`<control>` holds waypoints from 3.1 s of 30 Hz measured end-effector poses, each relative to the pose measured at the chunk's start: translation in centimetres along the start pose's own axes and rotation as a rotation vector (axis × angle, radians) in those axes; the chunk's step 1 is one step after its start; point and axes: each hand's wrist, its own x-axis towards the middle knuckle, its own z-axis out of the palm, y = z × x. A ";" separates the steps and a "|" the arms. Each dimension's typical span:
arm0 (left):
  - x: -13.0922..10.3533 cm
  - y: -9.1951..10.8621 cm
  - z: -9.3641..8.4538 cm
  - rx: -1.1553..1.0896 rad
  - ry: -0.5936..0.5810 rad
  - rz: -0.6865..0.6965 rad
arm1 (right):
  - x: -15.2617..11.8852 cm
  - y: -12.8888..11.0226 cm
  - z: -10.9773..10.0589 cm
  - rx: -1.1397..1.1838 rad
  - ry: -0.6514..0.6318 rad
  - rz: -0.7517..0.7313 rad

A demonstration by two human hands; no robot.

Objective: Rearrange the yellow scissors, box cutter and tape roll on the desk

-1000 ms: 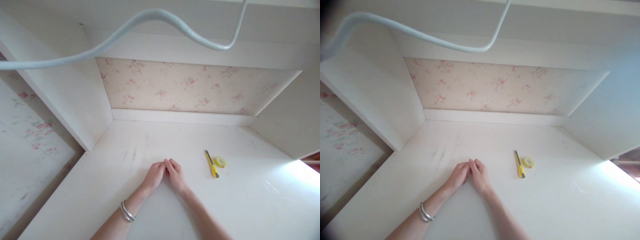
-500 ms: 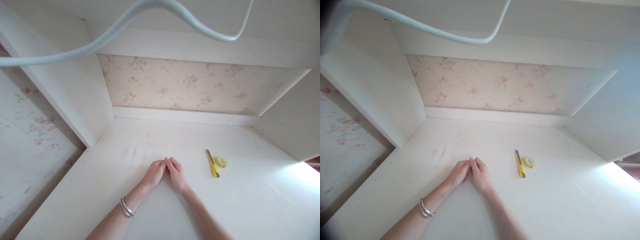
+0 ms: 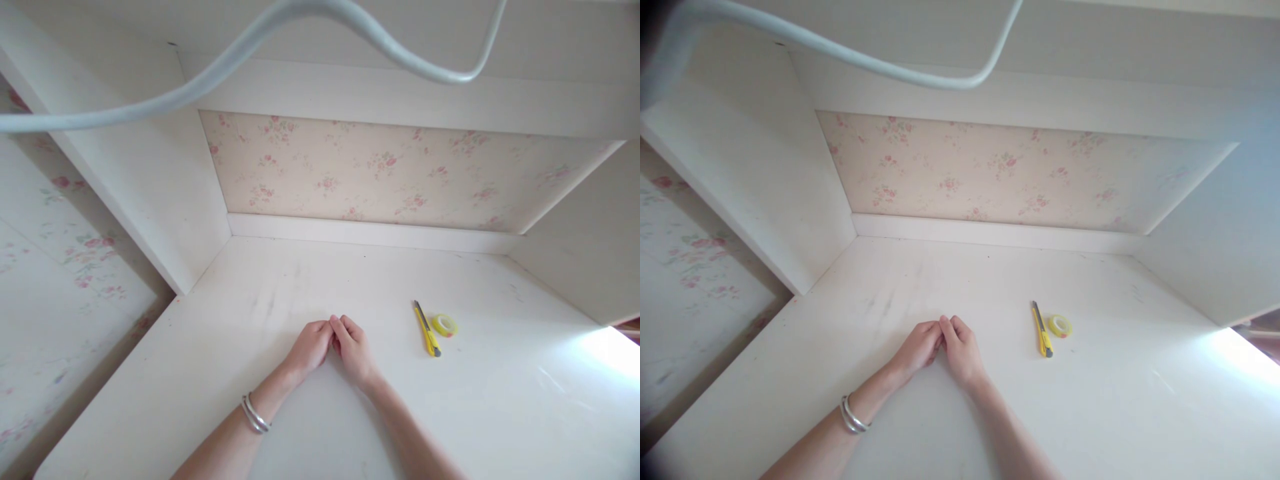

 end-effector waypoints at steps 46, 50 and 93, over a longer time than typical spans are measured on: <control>0.2 -0.9 0.0 -0.022 -0.033 -0.010 | 0.0 0.0 0.1 0.012 0.007 -0.003; 0.3 -1.0 0.0 -0.022 -0.030 -0.010 | -0.1 0.0 0.1 0.012 0.001 -0.010; 0.6 -1.7 0.0 -0.006 -0.031 0.024 | 0.0 0.1 0.0 -0.021 -0.006 -0.013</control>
